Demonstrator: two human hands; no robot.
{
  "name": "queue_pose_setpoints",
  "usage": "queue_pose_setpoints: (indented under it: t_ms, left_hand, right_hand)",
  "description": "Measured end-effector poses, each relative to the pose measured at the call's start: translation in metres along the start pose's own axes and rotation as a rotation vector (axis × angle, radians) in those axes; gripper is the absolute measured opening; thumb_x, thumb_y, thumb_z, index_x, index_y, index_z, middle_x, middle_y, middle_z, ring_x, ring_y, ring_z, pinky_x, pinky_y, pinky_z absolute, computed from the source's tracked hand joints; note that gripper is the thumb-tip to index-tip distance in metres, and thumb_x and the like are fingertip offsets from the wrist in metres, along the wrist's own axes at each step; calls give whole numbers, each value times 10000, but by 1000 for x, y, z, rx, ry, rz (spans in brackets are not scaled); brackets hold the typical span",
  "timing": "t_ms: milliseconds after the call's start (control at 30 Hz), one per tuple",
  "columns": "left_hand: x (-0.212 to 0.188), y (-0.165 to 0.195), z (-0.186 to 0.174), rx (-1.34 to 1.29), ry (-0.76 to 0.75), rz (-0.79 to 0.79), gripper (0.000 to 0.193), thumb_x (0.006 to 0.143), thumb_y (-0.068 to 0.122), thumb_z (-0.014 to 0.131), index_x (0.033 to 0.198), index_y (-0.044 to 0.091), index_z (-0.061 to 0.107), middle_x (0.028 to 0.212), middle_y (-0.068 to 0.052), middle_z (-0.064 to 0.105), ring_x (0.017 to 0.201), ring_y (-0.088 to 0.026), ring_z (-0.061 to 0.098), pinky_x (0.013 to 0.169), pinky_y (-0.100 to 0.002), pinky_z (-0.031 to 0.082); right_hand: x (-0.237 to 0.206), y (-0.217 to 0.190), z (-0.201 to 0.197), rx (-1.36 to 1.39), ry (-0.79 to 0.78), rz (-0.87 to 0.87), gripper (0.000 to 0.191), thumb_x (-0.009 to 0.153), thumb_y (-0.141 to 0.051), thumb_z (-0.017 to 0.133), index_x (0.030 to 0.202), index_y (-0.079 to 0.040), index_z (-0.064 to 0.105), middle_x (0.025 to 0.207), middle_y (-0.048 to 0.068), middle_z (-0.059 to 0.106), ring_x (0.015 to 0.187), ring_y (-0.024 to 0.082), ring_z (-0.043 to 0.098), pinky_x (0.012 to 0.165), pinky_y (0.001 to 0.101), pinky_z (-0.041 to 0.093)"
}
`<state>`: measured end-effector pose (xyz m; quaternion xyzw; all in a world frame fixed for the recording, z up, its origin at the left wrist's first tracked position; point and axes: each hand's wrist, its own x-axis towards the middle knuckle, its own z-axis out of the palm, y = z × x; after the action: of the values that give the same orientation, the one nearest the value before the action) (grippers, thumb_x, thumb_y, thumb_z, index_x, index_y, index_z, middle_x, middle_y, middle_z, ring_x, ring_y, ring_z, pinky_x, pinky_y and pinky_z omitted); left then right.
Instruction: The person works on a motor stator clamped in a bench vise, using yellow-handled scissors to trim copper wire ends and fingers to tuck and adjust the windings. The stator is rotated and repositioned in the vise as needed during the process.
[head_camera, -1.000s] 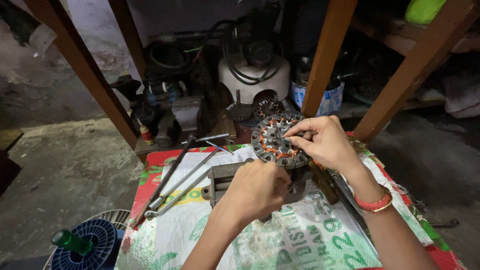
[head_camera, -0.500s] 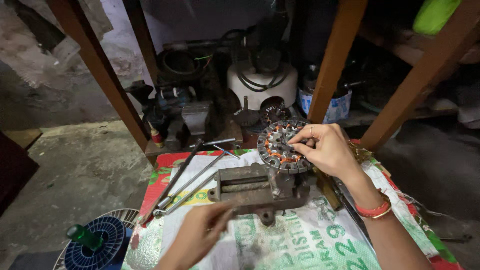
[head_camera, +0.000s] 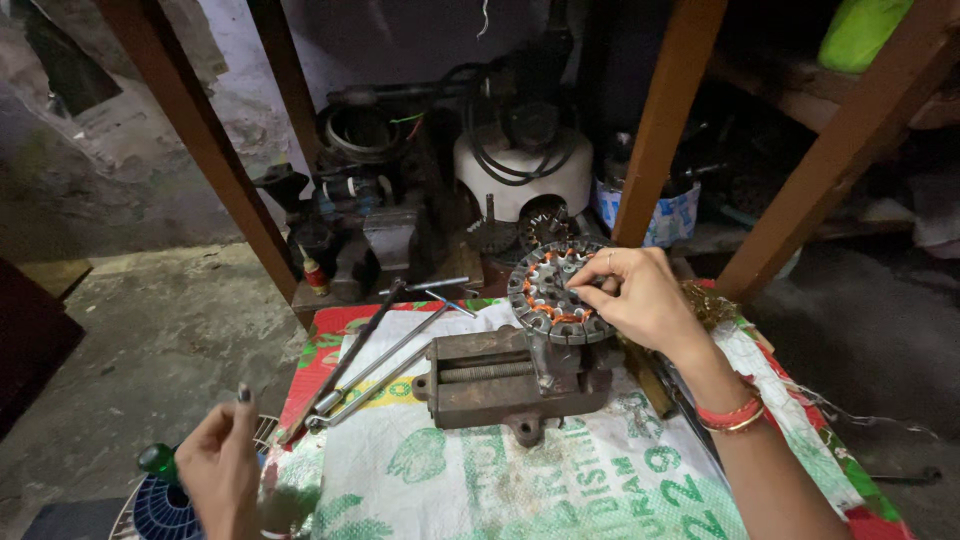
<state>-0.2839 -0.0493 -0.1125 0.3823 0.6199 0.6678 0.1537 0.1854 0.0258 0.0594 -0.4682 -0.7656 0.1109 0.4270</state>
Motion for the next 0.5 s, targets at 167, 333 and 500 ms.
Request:
queue_pose_setpoints:
  t_ms: [167,333,500]
  left_hand:
    - [8,38,79,-574,250,-350,204,993,176,689,810,89,685,641,57,504,545,-55,407,508,-247,297]
    - [-23,104,150,-762,245,-108,233,960,83,723,746,97,634,678,55,539,617,-51,415,565,-253,297]
    - [-116,176,215,-807,-85,-249,399,978,200,692,645,133,483,607,88,326,559,-43,232,502,-266,156]
  right_hand:
    - [0,-4,1,9,-16,21,126,771,-42,769,893,-23,793,740,47,743,515,90,550,485,283,432]
    - [0,-5,2,13,-19,25,134,765,-37,765,896,-26,793,743,44,742,520,91,552,488,282,441]
    - [-1,-2,3,7,-5,-14,139,756,-38,763,892,-30,792,727,42,725,526,86,553,495,274,445]
